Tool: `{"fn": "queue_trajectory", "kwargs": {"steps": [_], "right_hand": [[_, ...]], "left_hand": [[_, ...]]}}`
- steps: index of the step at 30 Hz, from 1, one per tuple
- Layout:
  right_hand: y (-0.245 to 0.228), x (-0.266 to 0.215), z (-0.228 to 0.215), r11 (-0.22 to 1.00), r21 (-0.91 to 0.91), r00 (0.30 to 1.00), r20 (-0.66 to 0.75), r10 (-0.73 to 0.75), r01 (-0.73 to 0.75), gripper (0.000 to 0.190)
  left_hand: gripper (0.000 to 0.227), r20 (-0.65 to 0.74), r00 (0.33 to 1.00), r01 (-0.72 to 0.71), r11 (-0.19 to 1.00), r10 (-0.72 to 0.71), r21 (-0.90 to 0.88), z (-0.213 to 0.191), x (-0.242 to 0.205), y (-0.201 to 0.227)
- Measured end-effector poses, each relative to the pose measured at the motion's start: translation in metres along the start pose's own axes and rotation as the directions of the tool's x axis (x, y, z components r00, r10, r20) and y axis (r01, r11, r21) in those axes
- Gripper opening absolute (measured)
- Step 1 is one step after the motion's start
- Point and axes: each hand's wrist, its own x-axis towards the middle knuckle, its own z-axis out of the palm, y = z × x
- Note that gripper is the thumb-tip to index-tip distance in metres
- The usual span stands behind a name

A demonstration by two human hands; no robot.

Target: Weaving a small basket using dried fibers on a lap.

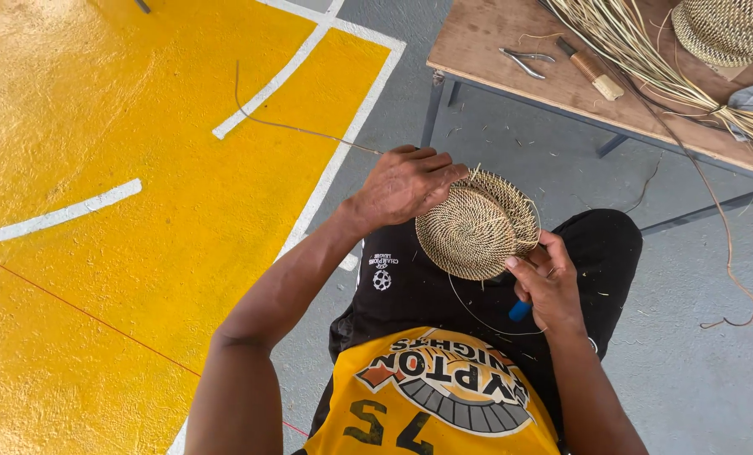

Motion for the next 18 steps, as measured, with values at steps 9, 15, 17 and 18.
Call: {"fn": "queue_trajectory", "kwargs": {"steps": [9,15,17,18], "right_hand": [[-0.005,0.007,-0.018,0.995,0.061,0.997,0.015,0.082,-0.082,0.051],[0.005,0.008,-0.023,0.970,0.176,0.986,0.039,0.162,-0.166,0.049],[0.002,0.006,-0.017,0.976,0.146,0.987,0.030,0.159,-0.161,0.049],[-0.001,0.006,-0.013,0.981,0.114,0.987,0.025,0.158,-0.160,0.050]], "left_hand": [[0.031,0.124,0.989,-0.100,0.989,0.085,0.112,0.003,0.014,-0.005],[0.029,0.166,0.984,-0.077,0.991,0.058,0.111,0.006,0.022,-0.003],[0.028,0.143,0.988,-0.068,0.993,0.053,0.099,0.007,0.022,-0.002],[0.027,0.121,0.992,-0.053,0.995,0.042,0.090,0.007,0.022,-0.001]]}}
